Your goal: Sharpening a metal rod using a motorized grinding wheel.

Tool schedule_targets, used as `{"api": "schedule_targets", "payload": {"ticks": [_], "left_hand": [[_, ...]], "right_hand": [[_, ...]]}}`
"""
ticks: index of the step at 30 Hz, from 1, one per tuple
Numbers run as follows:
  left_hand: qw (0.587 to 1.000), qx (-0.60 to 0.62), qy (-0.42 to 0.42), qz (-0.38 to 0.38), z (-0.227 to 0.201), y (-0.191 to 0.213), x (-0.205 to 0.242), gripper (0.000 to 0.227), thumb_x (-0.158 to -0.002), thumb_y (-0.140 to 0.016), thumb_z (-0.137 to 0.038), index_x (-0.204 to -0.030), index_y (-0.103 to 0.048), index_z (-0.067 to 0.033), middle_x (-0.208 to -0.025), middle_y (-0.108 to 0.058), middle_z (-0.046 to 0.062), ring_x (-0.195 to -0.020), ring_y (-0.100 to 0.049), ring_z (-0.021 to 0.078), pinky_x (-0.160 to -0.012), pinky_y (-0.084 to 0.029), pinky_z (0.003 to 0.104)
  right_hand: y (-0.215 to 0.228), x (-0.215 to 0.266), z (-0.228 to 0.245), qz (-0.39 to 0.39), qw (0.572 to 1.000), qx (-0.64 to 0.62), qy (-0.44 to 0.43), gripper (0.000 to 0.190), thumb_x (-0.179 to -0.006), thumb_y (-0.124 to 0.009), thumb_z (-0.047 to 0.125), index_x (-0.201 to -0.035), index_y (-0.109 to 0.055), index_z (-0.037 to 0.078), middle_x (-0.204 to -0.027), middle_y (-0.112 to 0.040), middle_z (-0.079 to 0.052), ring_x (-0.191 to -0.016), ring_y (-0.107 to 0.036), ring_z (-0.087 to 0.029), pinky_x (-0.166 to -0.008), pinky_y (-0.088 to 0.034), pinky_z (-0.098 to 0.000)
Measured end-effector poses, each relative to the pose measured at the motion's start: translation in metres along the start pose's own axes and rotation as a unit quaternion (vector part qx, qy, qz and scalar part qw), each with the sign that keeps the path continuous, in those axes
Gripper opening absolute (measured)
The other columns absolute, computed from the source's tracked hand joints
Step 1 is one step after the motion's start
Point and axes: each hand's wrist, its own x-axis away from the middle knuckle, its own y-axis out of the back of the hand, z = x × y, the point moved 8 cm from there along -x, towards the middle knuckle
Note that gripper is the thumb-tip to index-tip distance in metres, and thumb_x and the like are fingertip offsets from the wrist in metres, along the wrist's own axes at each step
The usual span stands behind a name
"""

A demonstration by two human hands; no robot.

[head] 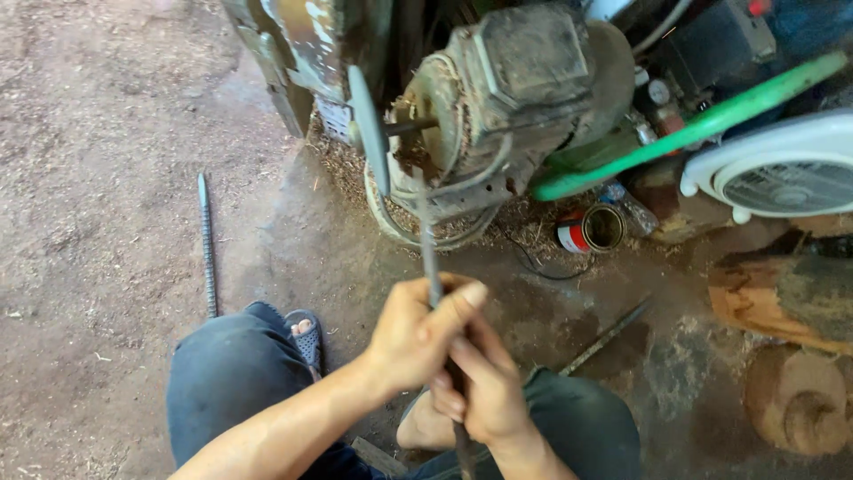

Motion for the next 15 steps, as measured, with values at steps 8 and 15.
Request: {"api": "schedule_targets", "payload": {"ticks": [8, 15], "left_hand": [[0.981, -0.03, -0.167, 0.09, -0.034, -0.015, 0.032, 0.046, -0.1, -0.059, -0.04, -0.114, -0.072, 0.0019, -0.092, -0.077, 0.015, -0.086, -0.078, 0.0228, -0.075, -0.062, 0.034], [0.981, 0.0, -0.155, 0.119, -0.038, -0.005, 0.036, 0.042, -0.099, -0.057, -0.031, -0.116, -0.07, 0.0047, -0.098, -0.076, 0.017, -0.091, -0.077, 0.0245, -0.082, -0.062, 0.035]], "right_hand": [[0.011, 0.036, -0.008, 0.121, 0.99, -0.072, -0.031, 0.041, -0.108, -0.046, 0.03, -0.135, -0.048, -0.001, -0.071, -0.053, -0.016, -0.045, -0.043, -0.019, -0.041, -0.034, -0.0297], [0.032, 0.032, -0.021, -0.05, 0.998, -0.028, -0.033, 0.046, -0.091, -0.058, 0.022, -0.13, -0.046, 0.001, -0.089, -0.068, -0.029, -0.044, -0.055, -0.021, -0.034, -0.039, -0.0279]]}}
